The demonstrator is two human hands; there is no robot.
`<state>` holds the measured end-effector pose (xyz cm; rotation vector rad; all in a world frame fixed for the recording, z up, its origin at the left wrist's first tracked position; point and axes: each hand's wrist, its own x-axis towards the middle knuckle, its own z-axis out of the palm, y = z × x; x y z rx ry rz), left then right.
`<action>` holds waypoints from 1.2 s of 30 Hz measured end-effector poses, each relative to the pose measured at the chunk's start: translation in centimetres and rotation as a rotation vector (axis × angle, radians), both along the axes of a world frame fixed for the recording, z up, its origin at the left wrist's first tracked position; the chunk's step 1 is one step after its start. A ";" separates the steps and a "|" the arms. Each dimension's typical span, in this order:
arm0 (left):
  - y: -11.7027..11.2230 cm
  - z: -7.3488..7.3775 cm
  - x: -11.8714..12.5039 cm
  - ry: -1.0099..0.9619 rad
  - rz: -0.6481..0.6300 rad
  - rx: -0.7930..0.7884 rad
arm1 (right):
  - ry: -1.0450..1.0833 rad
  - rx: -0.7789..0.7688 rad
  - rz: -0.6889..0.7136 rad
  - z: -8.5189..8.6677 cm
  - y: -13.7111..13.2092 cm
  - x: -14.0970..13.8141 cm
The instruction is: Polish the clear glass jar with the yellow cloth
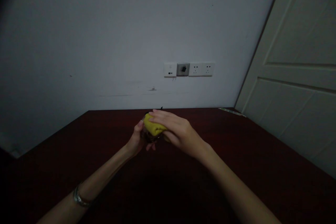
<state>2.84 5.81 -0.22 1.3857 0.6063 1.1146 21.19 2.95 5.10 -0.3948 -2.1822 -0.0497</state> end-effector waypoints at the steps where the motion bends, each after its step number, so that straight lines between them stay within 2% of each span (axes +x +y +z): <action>1: -0.1 0.0 0.0 0.002 -0.017 0.016 | 0.032 -0.054 -0.009 0.1 0.1 0.2; 5: -0.4 0.3 -0.1 -0.021 -0.088 0.043 | 0.097 -0.207 -0.047 0.4 0.0 0.6; 11: -0.9 0.7 0.2 -0.094 -0.180 0.013 | 0.108 -0.260 -0.070 0.9 -0.6 0.8; 18: -1.7 0.6 0.8 -0.173 -0.259 -0.149 | 0.046 -0.175 -0.068 1.7 -1.3 1.3; 25: -2.5 1.8 0.7 -0.225 -0.271 -0.312 | -0.061 -0.036 -0.111 2.7 -2.6 1.6; 36: -3.2 3.3 0.5 -0.263 -0.293 -0.433 | 0.064 -0.117 -0.213 2.5 -2.7 1.4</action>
